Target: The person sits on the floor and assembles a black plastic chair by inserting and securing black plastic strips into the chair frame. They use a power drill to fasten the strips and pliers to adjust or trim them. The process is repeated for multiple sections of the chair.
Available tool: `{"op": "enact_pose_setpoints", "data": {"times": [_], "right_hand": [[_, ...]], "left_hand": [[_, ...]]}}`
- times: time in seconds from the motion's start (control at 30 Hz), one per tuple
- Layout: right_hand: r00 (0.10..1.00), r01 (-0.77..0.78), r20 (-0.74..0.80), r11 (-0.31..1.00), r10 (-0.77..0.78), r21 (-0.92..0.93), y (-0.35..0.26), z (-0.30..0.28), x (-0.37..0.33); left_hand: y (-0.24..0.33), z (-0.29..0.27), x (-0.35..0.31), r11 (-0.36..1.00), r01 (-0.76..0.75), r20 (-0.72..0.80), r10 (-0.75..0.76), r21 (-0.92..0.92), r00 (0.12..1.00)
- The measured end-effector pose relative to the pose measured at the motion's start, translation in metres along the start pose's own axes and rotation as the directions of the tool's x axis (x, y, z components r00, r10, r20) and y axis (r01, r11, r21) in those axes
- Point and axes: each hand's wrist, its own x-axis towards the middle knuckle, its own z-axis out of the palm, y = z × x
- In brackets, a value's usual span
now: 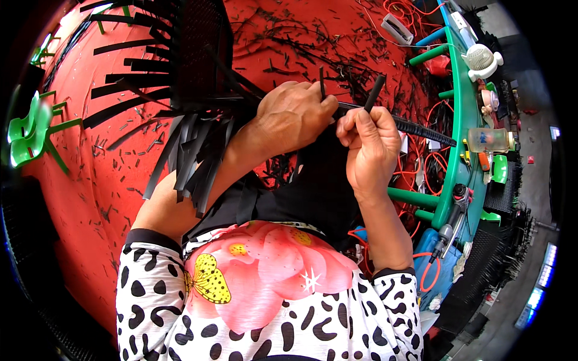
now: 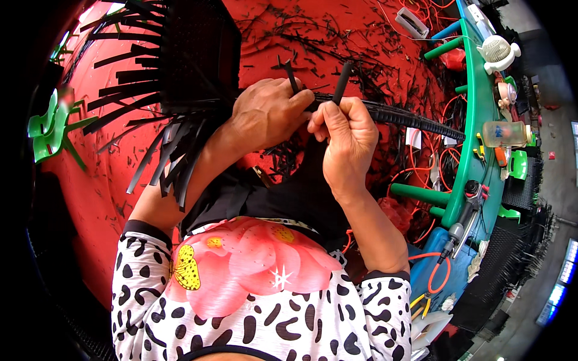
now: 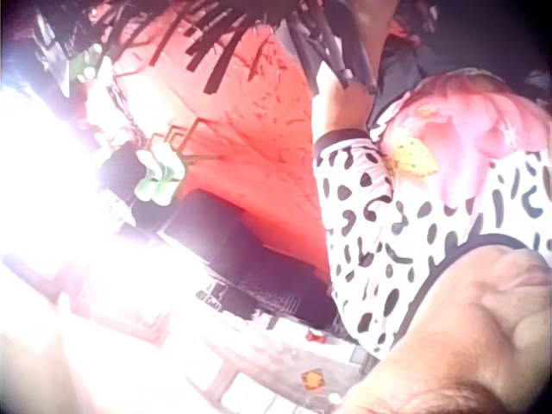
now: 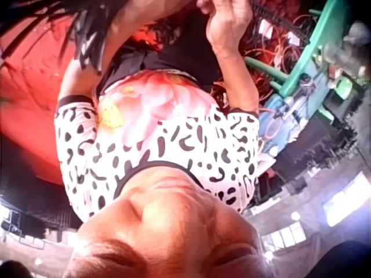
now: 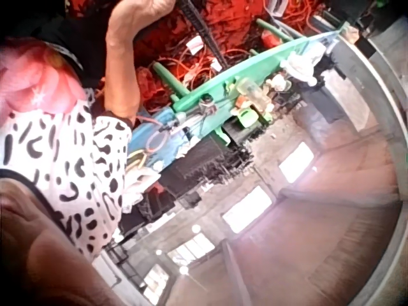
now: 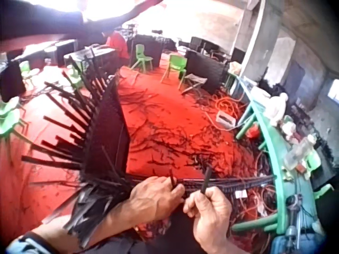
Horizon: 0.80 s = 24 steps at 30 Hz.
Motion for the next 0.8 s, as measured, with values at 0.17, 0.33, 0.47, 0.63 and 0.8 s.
{"op": "enact_pose_setpoints", "data": {"times": [0.17, 0.33, 0.47, 0.63, 0.8], "right_hand": [[0.998, -0.036, 0.048, 0.999, 0.037, -0.022, -0.017, 0.004, -0.009], [0.99, -0.07, 0.104, 0.978, 0.092, -0.198, -0.034, 0.008, -0.02], [0.989, -0.052, 0.128, 0.978, 0.079, -0.202, -0.04, 0.002, -0.004], [0.985, -0.025, 0.162, 0.973, 0.064, -0.23, -0.038, 0.003, 0.032], [0.985, -0.029, 0.162, 0.988, 0.055, -0.155, -0.039, 0.007, 0.04]], "left_hand": [[0.003, 0.002, -0.006, 0.998, 0.031, -0.024, -0.032, -0.061, 0.999], [0.007, 0.007, -0.012, 0.996, -0.003, -0.04, 0.0, -0.09, 0.999], [0.01, 0.004, -0.007, 0.995, -0.003, -0.028, 0.0, -0.098, 1.0], [0.013, -0.001, -0.001, 0.986, 0.108, -0.045, -0.114, -0.13, 0.992], [0.009, -0.008, 0.006, 0.98, 0.141, -0.162, -0.164, -0.141, 0.973]]}}
